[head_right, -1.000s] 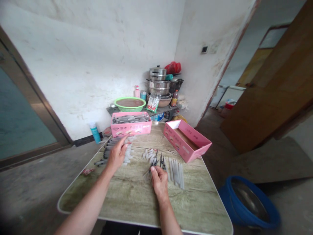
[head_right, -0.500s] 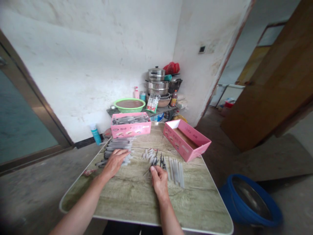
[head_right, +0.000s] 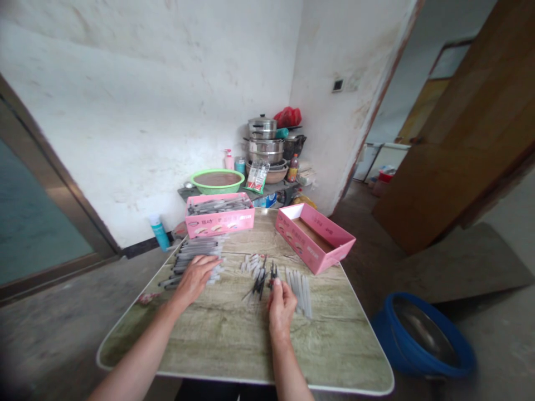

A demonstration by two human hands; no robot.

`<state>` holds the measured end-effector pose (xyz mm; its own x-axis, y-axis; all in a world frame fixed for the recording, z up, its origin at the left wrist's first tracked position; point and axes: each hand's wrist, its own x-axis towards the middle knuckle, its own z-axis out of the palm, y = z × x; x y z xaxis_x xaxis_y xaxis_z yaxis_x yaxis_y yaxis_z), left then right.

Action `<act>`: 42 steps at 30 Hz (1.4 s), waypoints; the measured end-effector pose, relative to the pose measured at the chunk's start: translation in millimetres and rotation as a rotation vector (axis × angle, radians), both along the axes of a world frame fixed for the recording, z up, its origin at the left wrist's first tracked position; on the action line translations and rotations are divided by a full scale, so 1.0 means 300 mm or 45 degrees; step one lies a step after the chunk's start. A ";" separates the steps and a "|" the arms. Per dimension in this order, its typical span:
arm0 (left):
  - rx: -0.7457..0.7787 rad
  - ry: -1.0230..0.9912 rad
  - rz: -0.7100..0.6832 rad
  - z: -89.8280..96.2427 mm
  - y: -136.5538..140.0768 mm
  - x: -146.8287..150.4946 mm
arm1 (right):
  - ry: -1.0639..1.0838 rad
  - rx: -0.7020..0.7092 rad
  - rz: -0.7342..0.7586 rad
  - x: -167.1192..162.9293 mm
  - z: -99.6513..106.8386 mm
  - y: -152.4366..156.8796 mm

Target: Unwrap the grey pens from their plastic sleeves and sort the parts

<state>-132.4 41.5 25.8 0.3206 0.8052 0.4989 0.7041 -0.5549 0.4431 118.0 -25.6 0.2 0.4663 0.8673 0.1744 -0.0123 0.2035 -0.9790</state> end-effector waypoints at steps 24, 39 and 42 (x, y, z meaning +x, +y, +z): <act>-0.284 -0.102 -0.085 -0.090 -0.032 0.362 | -0.044 -0.055 -0.285 0.025 -0.024 0.010; -0.322 0.077 -0.010 -0.090 -0.060 0.386 | -0.650 0.015 -0.218 0.008 -0.028 -0.004; -0.333 -0.019 -0.030 -0.098 -0.052 0.385 | -0.663 0.001 -0.244 0.006 -0.022 -0.012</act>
